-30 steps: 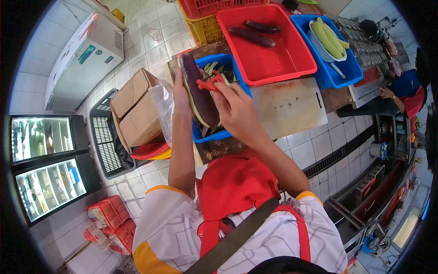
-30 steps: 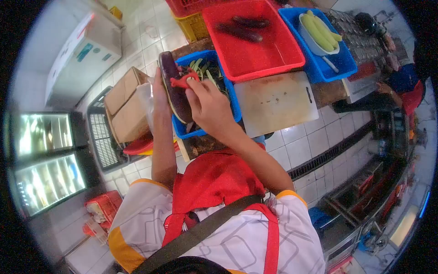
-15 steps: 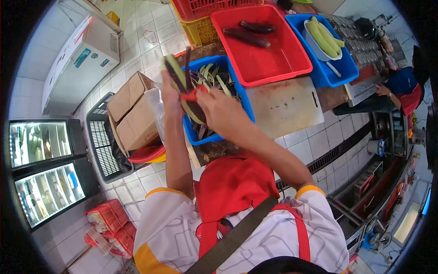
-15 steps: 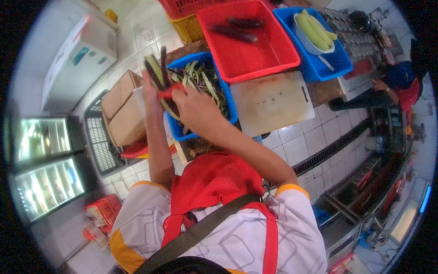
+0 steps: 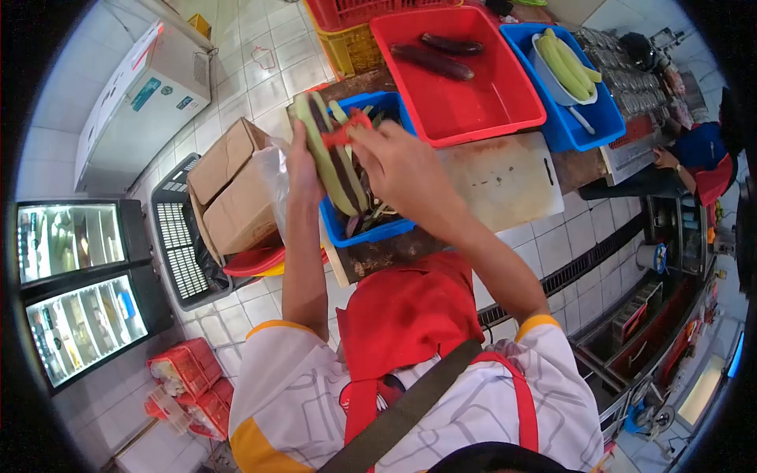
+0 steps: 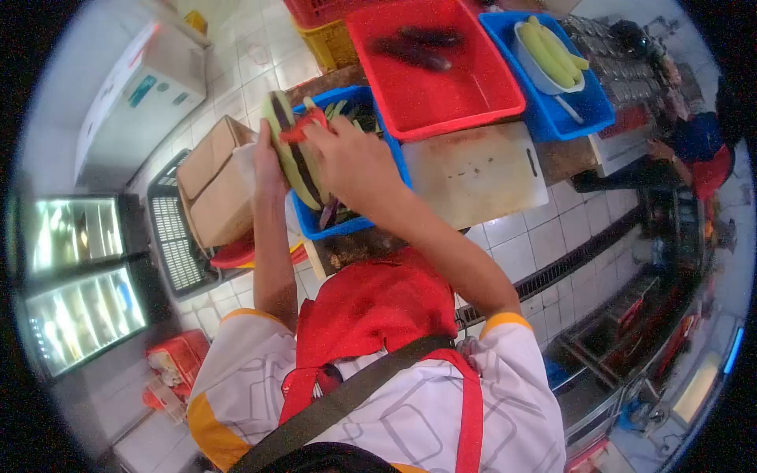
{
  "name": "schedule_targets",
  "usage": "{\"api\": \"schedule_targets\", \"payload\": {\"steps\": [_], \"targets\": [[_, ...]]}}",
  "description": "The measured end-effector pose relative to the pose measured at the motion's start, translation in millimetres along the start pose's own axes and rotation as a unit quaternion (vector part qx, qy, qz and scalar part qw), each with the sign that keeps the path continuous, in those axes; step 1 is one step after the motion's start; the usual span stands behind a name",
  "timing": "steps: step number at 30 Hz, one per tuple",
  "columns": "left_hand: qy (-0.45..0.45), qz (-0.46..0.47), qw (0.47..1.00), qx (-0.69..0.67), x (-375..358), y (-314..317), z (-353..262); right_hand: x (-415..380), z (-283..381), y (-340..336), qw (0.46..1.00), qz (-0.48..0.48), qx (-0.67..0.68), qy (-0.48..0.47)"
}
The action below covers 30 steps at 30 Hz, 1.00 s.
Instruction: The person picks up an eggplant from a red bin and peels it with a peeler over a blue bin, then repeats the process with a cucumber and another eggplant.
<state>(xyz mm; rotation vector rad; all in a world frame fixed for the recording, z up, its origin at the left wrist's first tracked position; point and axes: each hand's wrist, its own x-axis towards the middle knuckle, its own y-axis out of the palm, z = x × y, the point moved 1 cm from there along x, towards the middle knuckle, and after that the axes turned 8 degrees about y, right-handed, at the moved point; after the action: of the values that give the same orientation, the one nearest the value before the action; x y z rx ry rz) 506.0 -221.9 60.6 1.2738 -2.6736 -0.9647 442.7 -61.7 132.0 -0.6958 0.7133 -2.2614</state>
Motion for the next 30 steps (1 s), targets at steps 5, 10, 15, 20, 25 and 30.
{"api": "schedule_targets", "payload": {"steps": [5, 10, 15, 20, 25, 30], "targets": [[0.023, 0.08, 0.992, 0.097, -15, 9, 2, 47, -6, 4, 0.996, -0.047, -0.073, -0.008], [0.077, 0.062, 0.993, 0.065, -6, 2, -8, 18, -2, 17, 0.998, 0.029, -0.059, -0.008], [0.065, -0.089, 0.993, 0.053, 30, -46, -13, -65, -7, 29, 0.987, 0.157, -0.021, 0.031], [0.066, -0.118, 0.991, -0.009, 37, -51, -24, -76, -24, 25, 0.982, 0.181, -0.006, 0.055], [0.019, 0.011, 0.997, 0.068, 18, -22, -24, -29, -19, -5, 0.998, 0.031, 0.046, 0.018], [0.0, 0.074, 0.994, 0.082, 0, 1, -12, 12, -11, -11, 0.999, -0.02, 0.005, 0.032]]}}
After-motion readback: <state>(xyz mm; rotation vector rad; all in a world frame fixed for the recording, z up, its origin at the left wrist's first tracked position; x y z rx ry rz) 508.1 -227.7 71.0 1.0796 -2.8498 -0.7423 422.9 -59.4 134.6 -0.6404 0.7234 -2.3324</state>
